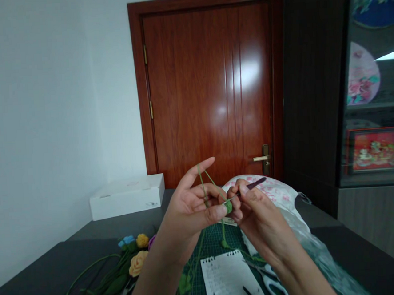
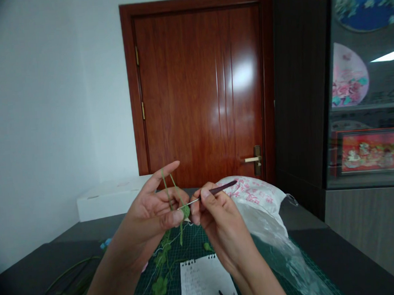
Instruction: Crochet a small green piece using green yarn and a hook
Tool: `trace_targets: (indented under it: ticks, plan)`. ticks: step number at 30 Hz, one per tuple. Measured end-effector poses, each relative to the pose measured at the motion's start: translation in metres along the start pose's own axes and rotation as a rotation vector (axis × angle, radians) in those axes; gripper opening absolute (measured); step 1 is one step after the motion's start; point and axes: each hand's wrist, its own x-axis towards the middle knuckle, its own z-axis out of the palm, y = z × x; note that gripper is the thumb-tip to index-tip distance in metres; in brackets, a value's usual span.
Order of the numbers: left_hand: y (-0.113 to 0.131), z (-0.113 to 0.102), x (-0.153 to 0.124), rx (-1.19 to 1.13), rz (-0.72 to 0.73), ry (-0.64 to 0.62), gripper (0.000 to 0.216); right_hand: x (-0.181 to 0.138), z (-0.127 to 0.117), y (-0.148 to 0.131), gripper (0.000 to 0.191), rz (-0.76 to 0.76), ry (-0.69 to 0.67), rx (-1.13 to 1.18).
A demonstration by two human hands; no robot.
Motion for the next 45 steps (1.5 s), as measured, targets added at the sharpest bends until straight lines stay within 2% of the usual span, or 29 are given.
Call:
trace_targets:
  ticks: [2,4,6,8,10,11,13,15,18,22,25,28,30,34,39,45]
  plan:
    - [0.000,0.001,0.001,0.029,0.015,0.018,0.085,-0.001,0.000,0.002,0.026,-0.121,-0.002,-0.081]
    - [0.000,0.005,0.000,0.064,0.034,0.079,0.089,-0.004,-0.003,0.003,0.015,-0.379,0.033,-0.309]
    - [0.000,0.011,-0.003,0.070,0.044,0.153,0.091,-0.007,-0.008,0.003,0.008,-0.682,0.079,-0.648]
    - [-0.002,0.017,-0.005,0.008,0.008,0.181,0.090,-0.010,-0.012,0.003,0.020,-0.917,0.089,-0.902]
    - [-0.003,0.020,-0.006,-0.107,-0.096,0.142,0.087,-0.012,-0.014,0.006,0.025,-1.027,0.074,-0.935]
    - [-0.004,0.019,-0.006,-0.166,-0.154,0.113,0.085,-0.012,-0.013,0.007,0.023,-1.028,0.086,-0.870]
    - [-0.006,0.016,-0.005,-0.245,-0.229,0.060,0.082,-0.011,-0.009,0.010,0.014,-0.933,0.136,-0.667]
    - [-0.006,0.011,-0.003,-0.280,-0.243,0.017,0.083,-0.009,-0.003,0.011,0.008,-0.785,0.180,-0.434]
    - [-0.005,0.005,-0.001,-0.297,-0.226,-0.038,0.081,-0.007,0.003,0.007,0.011,-0.607,0.136,-0.195]
    - [-0.005,0.005,-0.001,-0.285,-0.205,-0.080,0.069,-0.006,0.004,-0.001,0.017,-0.446,0.086,-0.098]
    - [-0.006,0.005,0.000,-0.164,-0.152,-0.031,0.064,-0.005,0.005,-0.001,0.020,-0.354,0.059,-0.106]
    - [-0.009,0.003,0.000,-0.010,-0.054,0.066,0.064,-0.004,0.003,0.005,0.016,-0.426,0.086,-0.224]
    - [-0.010,0.002,0.000,0.044,-0.018,0.086,0.064,-0.004,0.001,0.008,0.011,-0.494,0.116,-0.314]
    - [-0.008,0.003,-0.001,0.095,-0.020,0.100,0.059,-0.002,-0.005,0.009,0.012,-0.488,0.162,-0.287]
    - [-0.004,0.005,-0.001,0.114,-0.012,0.116,0.054,-0.001,-0.008,0.006,0.014,-0.460,0.118,-0.211]
    - [-0.004,0.004,0.000,0.165,-0.004,0.130,0.051,-0.003,-0.008,-0.003,0.011,-0.600,0.118,-0.375]
